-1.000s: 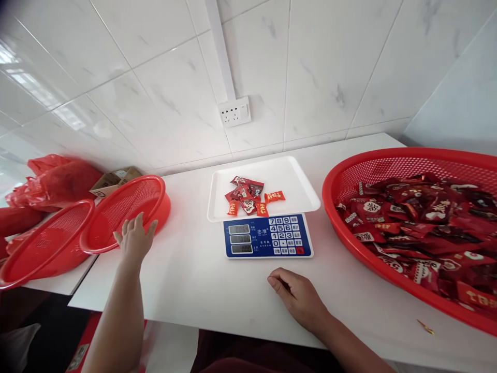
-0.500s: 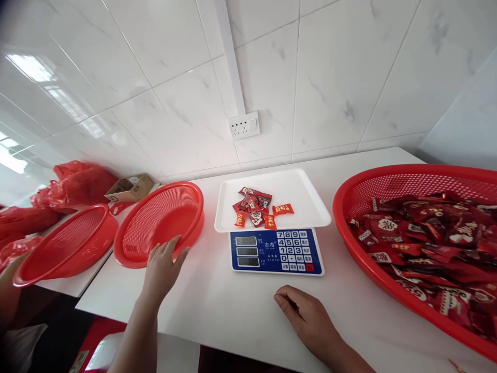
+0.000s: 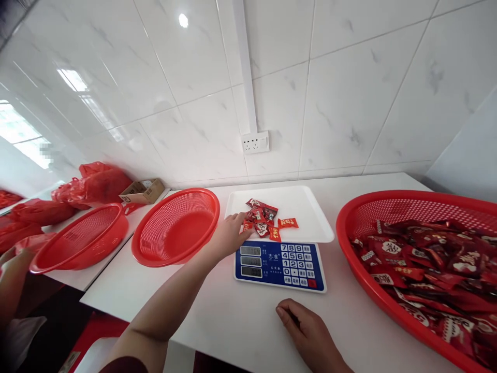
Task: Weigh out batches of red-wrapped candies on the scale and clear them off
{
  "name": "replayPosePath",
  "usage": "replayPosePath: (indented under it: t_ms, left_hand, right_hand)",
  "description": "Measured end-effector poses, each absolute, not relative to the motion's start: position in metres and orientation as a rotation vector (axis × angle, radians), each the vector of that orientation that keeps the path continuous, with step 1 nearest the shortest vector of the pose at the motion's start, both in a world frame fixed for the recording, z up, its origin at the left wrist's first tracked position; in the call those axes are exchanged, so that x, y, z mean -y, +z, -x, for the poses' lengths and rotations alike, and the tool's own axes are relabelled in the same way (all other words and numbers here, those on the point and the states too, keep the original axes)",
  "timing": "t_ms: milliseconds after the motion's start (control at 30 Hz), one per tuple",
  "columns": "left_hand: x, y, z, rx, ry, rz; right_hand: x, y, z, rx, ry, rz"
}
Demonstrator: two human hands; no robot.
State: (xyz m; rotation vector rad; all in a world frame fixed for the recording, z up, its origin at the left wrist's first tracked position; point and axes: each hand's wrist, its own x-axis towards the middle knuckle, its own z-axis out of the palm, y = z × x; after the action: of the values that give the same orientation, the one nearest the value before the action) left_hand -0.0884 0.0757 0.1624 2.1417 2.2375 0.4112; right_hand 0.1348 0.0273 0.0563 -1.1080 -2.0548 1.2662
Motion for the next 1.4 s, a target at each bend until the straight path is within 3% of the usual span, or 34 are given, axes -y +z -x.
replayPosePath:
  t_ms: [167,467,700,833,1400]
  left_hand:
    - [-0.087,0.159,0.084,-2.278,0.336,-2.093]
    - [-0.048,0.207,0.144,-2.718,0.438,-1.803]
    - [-0.089,0.184,0.105,-2.024,0.380,-2.279]
    - [-0.117,0.166,0.094,-1.857,0.366,-2.296]
    - [-0.100,0.175,0.159,-2.244,1.042,-1.753]
  right_hand:
    - [-0.027,0.054,-0.135,2.034,1.272,1.095]
    - [-0.026,0.048,-0.133,2.053,1.293,1.122]
    - [-0.026,0.047,-0.132,2.032,1.294,1.117]
    - [-0.025,0.048,-0.133,2.012,1.258,1.107]
    - [-0.026,0.049,-0.135,2.085,1.285,1.085]
